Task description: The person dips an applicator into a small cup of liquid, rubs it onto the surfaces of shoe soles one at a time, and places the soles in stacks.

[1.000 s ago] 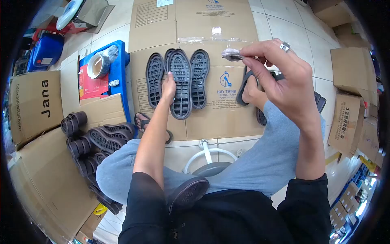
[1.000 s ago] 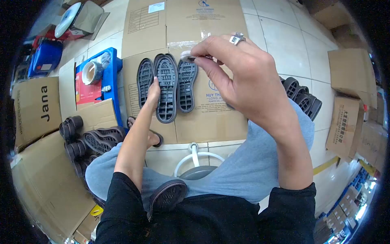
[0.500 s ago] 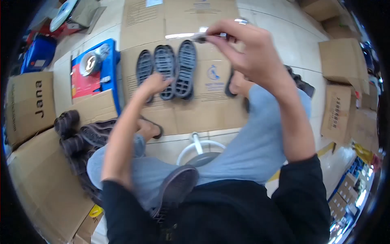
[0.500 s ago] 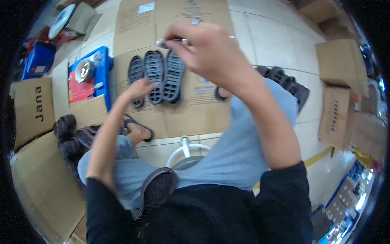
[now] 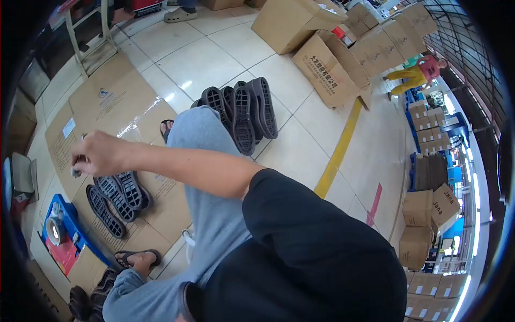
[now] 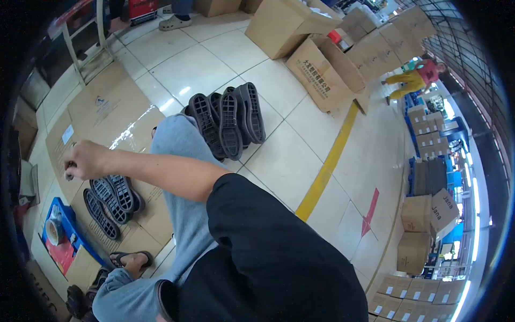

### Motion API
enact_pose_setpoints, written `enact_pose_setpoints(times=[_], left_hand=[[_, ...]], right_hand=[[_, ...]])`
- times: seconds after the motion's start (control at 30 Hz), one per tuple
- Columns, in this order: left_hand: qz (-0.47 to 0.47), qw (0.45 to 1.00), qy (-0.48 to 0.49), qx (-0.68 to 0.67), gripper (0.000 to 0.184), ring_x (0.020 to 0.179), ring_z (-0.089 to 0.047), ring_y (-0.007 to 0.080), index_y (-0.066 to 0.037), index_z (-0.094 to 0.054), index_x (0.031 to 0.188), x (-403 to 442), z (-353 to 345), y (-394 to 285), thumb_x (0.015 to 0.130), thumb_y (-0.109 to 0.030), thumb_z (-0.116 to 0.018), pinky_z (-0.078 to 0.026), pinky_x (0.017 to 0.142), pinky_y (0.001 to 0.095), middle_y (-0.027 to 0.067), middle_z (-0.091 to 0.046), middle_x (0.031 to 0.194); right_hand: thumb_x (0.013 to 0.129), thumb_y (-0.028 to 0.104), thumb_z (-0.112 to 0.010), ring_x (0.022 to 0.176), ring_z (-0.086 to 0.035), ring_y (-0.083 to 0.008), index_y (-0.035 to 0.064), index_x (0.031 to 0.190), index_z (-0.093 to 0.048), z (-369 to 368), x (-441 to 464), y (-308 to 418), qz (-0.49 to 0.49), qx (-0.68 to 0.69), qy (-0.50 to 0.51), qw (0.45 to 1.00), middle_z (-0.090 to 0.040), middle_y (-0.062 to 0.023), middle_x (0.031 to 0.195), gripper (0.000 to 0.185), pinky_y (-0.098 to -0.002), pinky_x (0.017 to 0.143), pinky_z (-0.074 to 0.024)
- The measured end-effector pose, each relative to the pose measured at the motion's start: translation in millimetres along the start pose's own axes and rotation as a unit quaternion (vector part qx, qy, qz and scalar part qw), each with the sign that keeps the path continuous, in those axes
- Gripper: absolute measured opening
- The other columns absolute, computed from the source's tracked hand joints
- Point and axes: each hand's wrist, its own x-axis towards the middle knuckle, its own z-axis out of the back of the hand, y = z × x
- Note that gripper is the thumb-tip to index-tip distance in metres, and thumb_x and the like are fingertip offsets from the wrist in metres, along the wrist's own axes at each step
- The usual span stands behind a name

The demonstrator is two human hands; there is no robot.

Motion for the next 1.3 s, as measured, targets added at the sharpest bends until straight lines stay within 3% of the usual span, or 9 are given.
enact_pose_setpoints(times=[0.1, 0.23, 0.37, 0.5, 0.6, 0.7, 0.73, 0.83, 1.3], left_hand=[[-0.001, 0.998, -0.041, -0.053, 0.072, 0.106, -0.052, 0.0423, 0.002, -0.04, 0.133, 8.2, -3.4, 0.3, 0.079, -0.042, -0.059, -0.042, 0.093, 0.0463, 0.0265, -0.052, 0.118], [0.037, 0.941, -0.082, -0.327, 0.071, 0.111, -0.05, 0.0424, 0.004, -0.038, 0.133, 36.6, 5.3, 13.1, 0.08, -0.041, -0.052, -0.041, 0.096, 0.0472, 0.0271, -0.05, 0.122], [0.007, 0.718, -0.149, -0.68, 0.071, 0.116, -0.047, 0.0425, 0.006, -0.037, 0.134, 81.1, 10.1, 11.6, 0.081, -0.041, -0.045, -0.039, 0.098, 0.0482, 0.0277, -0.048, 0.126], [-0.175, 0.469, -0.054, -0.864, 0.071, 0.121, -0.045, 0.0427, 0.007, -0.036, 0.134, 118.1, -6.1, 10.2, 0.082, -0.041, -0.038, -0.038, 0.101, 0.0492, 0.0283, -0.046, 0.13], [-0.155, 0.337, -0.021, -0.928, 0.072, 0.122, -0.045, 0.0415, 0.006, -0.034, 0.136, 131.6, -12.7, -26.6, 0.087, -0.046, -0.031, -0.037, 0.103, 0.049, 0.0278, -0.042, 0.136], [-0.182, 0.333, 0.059, -0.923, 0.096, 0.102, -0.06, 0.0313, 0.002, -0.036, 0.134, 128.8, -20.0, -34.6, 0.084, -0.077, -0.013, -0.051, 0.086, 0.0438, 0.0211, -0.052, 0.121], [-0.092, 0.372, 0.069, -0.921, 0.109, 0.086, -0.064, 0.0281, 0.003, -0.042, 0.126, 126.3, -23.8, -29.9, 0.073, -0.087, -0.012, -0.056, 0.07, 0.0397, 0.0178, -0.058, 0.107], [-0.017, 0.439, 0.014, -0.898, 0.108, 0.082, -0.065, 0.0279, 0.001, -0.042, 0.126, 114.0, -22.6, -28.6, 0.073, -0.087, -0.011, -0.056, 0.069, 0.0392, 0.018, -0.058, 0.108], [-0.044, 0.588, -0.024, -0.807, 0.094, 0.101, -0.057, 0.0171, 0.0, -0.04, 0.13, 97.5, -34.3, -20.3, 0.083, -0.076, -0.012, -0.048, 0.087, 0.0314, 0.0108, -0.056, 0.114]], right_hand=[[0.078, 0.011, -0.064, 0.069, -0.068, -0.0216, 0.0008, 0.083, -0.068, 3.4, -3.7, 16.5, 0.022, 0.073, -0.055, 0.996, -0.068, -0.0134, 0.075, 0.012, -0.0295, 0.066, -0.0525], [0.083, 0.014, -0.065, 0.07, -0.063, -0.0107, -0.0013, 0.089, -0.066, 3.8, -23.6, 36.2, -0.146, 0.302, -0.107, 0.936, -0.067, -0.0093, 0.076, 0.016, -0.0241, 0.064, -0.0501], [0.09, 0.021, -0.062, 0.075, -0.063, -0.0141, 0.0, 0.106, -0.061, 0.0, -52.5, 74.1, -0.283, 0.483, -0.045, 0.828, -0.066, -0.0097, 0.087, 0.026, -0.0271, 0.07, -0.0534], [0.094, 0.024, -0.053, 0.079, -0.06, -0.0135, -0.0005, 0.117, -0.056, -12.2, -67.4, 111.9, -0.299, 0.526, -0.01, 0.796, -0.065, -0.0111, 0.095, 0.033, -0.0278, 0.075, -0.0497], [0.093, 0.019, -0.057, 0.075, -0.062, -0.0131, -0.0019, 0.113, -0.059, -31.1, -66.6, 117.7, -0.282, 0.512, -0.004, 0.811, -0.066, -0.0117, 0.092, 0.029, -0.0258, 0.069, -0.0506], [0.089, 0.017, -0.063, 0.069, -0.062, -0.0105, -0.0035, 0.105, -0.064, -48.6, -62.7, 116.6, -0.251, 0.44, -0.002, 0.862, -0.068, -0.0116, 0.083, 0.026, -0.022, 0.06, -0.0511], [0.09, 0.017, -0.062, 0.069, -0.063, -0.0122, -0.0042, 0.107, -0.064, -53.8, -60.8, 115.9, -0.251, 0.412, 0.004, 0.876, -0.068, -0.0127, 0.085, 0.027, -0.0236, 0.062, -0.0519], [0.09, 0.018, -0.062, 0.07, -0.063, -0.0135, -0.0047, 0.108, -0.063, -69.9, -57.2, 109.1, -0.264, 0.393, -0.002, 0.881, -0.068, -0.0133, 0.086, 0.029, -0.0247, 0.064, -0.0527], [0.087, 0.021, -0.066, 0.069, -0.064, -0.0133, -0.0042, 0.103, -0.066, -113.7, -53.9, 120.6, -0.293, 0.424, -0.075, 0.854, -0.068, -0.0133, 0.084, 0.029, -0.0239, 0.066, -0.0537]])
